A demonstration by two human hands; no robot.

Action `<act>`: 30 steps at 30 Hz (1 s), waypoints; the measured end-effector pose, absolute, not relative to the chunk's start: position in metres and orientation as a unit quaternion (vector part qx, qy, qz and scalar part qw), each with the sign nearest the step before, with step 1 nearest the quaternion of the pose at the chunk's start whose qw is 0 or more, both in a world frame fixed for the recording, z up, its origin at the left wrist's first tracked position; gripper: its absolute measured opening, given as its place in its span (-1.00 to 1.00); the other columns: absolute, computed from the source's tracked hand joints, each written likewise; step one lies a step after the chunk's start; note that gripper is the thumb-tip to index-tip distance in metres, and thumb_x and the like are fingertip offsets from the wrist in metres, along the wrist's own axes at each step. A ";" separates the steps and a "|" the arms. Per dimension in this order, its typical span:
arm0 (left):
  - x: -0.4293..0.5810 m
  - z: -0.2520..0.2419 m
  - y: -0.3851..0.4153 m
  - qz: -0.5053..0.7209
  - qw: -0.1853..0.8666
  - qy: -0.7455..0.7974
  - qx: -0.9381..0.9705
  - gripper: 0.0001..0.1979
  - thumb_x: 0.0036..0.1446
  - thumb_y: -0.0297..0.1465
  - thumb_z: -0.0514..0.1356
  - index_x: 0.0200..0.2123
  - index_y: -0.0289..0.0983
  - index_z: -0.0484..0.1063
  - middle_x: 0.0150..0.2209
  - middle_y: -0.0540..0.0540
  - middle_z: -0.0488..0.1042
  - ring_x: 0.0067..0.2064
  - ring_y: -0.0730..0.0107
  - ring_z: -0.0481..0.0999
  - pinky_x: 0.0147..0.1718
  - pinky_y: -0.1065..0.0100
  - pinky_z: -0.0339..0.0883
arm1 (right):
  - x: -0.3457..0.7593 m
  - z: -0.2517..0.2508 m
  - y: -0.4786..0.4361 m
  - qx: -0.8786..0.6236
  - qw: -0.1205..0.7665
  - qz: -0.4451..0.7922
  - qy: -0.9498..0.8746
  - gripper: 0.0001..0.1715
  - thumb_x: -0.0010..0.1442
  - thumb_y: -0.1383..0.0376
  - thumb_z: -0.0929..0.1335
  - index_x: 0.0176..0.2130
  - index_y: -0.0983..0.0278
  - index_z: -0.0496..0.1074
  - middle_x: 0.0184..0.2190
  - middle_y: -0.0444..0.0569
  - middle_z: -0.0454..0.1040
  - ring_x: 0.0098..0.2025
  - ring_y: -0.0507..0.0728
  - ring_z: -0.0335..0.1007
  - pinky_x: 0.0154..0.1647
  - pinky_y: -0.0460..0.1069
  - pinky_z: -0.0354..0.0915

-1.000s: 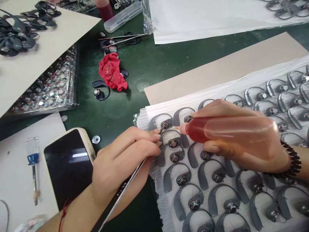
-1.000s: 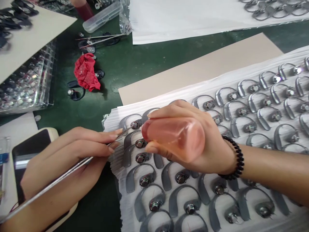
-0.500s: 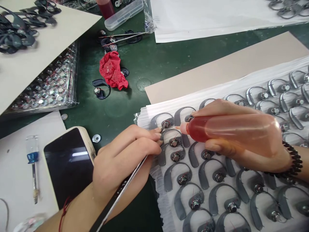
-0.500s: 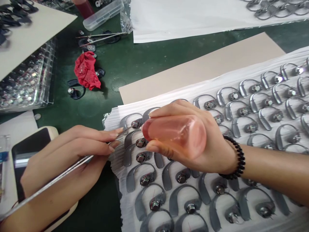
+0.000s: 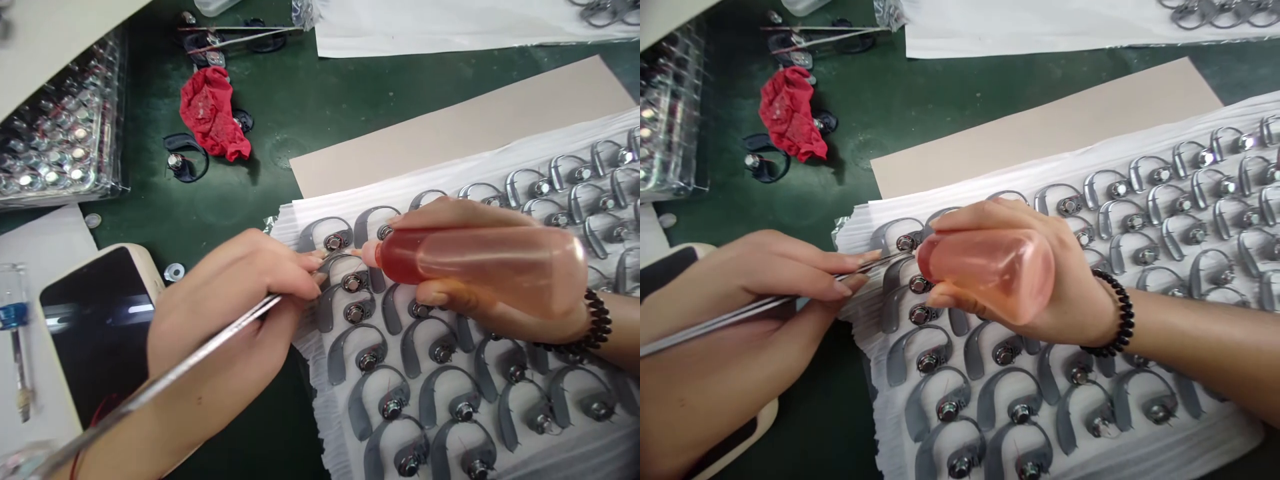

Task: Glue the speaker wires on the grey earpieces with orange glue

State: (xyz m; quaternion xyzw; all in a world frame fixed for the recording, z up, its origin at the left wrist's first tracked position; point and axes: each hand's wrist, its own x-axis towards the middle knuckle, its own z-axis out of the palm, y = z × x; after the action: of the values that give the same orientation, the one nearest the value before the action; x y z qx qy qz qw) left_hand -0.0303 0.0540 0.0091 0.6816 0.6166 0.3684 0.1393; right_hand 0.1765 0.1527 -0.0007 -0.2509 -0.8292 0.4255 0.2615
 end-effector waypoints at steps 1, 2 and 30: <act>-0.030 0.009 0.055 0.373 0.132 0.621 0.676 -0.79 0.03 -0.60 0.17 -0.55 -0.20 0.36 -0.43 0.12 0.46 -0.35 0.56 0.46 -0.35 0.48 0.43 | 0.176 -0.001 0.153 -0.250 0.260 0.424 -0.831 -0.49 0.00 0.15 0.43 -0.13 0.42 0.35 -0.31 -0.04 0.47 -0.25 -0.05 0.45 -0.16 -0.18 0.43; -0.031 0.009 0.055 0.377 0.120 0.622 0.675 -0.80 0.02 -0.60 0.18 -0.54 -0.20 0.36 -0.43 0.13 0.46 -0.35 0.57 0.46 -0.35 0.49 0.42 | 0.176 0.000 0.153 -0.252 0.259 0.419 -0.833 -0.51 0.01 0.15 0.42 -0.13 0.40 0.35 -0.32 -0.04 0.47 -0.24 -0.04 0.45 -0.16 -0.16 0.43; -0.032 0.007 0.057 0.365 0.100 0.614 0.692 -0.83 -0.03 -0.64 0.22 -0.48 -0.27 0.37 -0.40 0.10 0.47 -0.30 0.67 0.46 -0.33 0.60 0.31 | 0.172 0.008 0.134 -0.257 0.224 0.254 -0.905 -0.63 0.05 0.16 0.41 -0.13 0.21 0.38 -0.26 -0.14 0.48 -0.16 0.07 0.39 -0.08 0.05 0.38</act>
State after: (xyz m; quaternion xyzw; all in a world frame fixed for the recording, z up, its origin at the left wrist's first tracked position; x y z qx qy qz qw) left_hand -0.0316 0.0570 0.0070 0.6923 0.6143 0.3654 0.0997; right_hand 0.1723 0.1341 0.0076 -0.2574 -0.9051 0.2538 0.2239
